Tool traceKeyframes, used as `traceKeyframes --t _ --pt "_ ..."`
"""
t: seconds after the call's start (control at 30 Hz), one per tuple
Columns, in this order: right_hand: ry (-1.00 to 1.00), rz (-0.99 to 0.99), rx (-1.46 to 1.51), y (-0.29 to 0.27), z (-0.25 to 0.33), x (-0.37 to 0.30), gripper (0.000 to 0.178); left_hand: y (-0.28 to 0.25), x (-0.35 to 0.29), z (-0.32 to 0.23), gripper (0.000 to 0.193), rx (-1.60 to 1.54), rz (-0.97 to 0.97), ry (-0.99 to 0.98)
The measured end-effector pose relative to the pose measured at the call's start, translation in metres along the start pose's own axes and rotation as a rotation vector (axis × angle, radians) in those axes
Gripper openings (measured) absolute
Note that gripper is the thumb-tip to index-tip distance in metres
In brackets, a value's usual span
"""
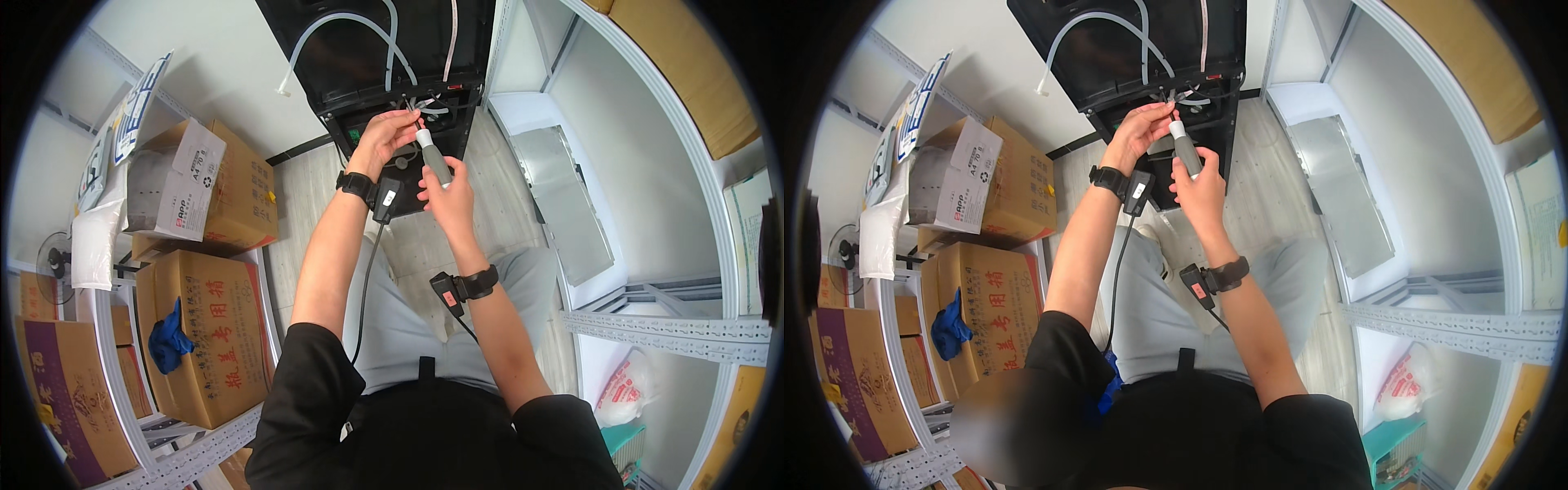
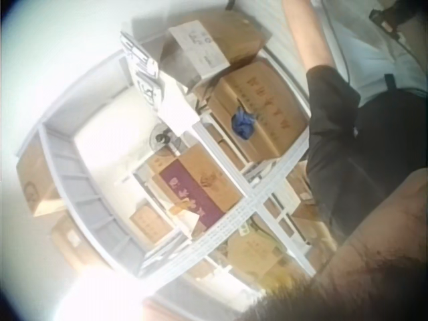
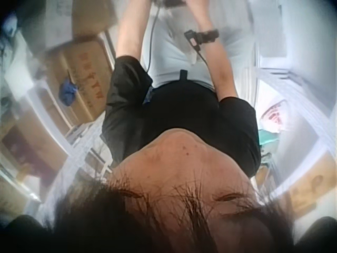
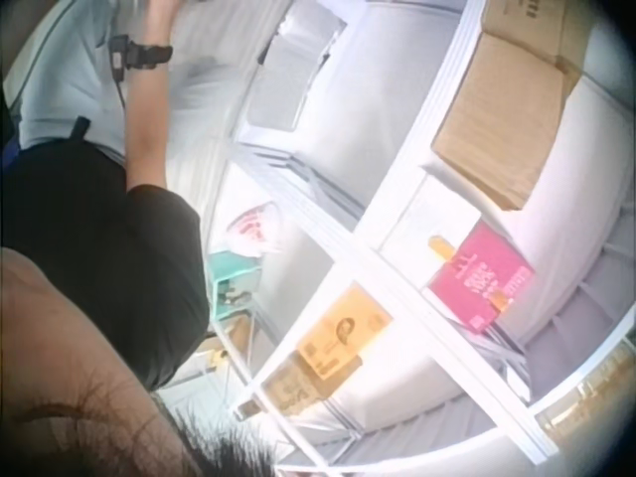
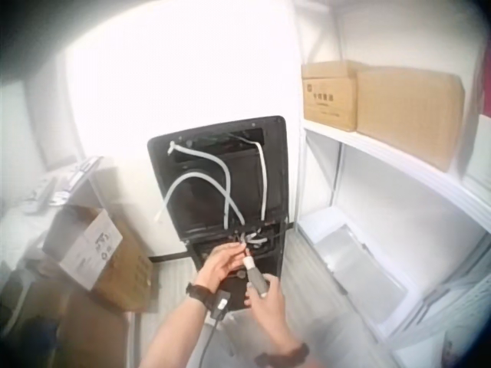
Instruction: The person uses a screwdriver to tighten screws on the back panel of a black electronic device, then attaches a metal backplate and secures it with additional screws. The person also handles internal tubing and wires during the process.
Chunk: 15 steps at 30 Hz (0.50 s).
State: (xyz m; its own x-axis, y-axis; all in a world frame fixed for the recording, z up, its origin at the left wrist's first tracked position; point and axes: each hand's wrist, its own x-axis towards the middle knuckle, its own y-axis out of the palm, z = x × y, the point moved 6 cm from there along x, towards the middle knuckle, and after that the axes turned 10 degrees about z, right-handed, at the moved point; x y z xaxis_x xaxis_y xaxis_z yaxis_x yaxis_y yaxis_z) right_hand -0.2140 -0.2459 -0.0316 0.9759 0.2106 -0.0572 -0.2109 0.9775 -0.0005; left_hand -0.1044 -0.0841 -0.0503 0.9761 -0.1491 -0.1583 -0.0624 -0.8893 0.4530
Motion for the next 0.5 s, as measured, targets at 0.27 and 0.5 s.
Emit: traceKeyframes --t 0.27,0.5 --pt "0.204 0.22 0.507 0.004 -0.022 0.007 0.051 0.008 -0.003 -0.006 0.019 -0.074 0.159 0.02" --pt "0.085 0.068 0.211 0.003 -0.013 0.002 0.046 0.001 0.003 0.005 0.013 -0.004 0.059 -0.004"
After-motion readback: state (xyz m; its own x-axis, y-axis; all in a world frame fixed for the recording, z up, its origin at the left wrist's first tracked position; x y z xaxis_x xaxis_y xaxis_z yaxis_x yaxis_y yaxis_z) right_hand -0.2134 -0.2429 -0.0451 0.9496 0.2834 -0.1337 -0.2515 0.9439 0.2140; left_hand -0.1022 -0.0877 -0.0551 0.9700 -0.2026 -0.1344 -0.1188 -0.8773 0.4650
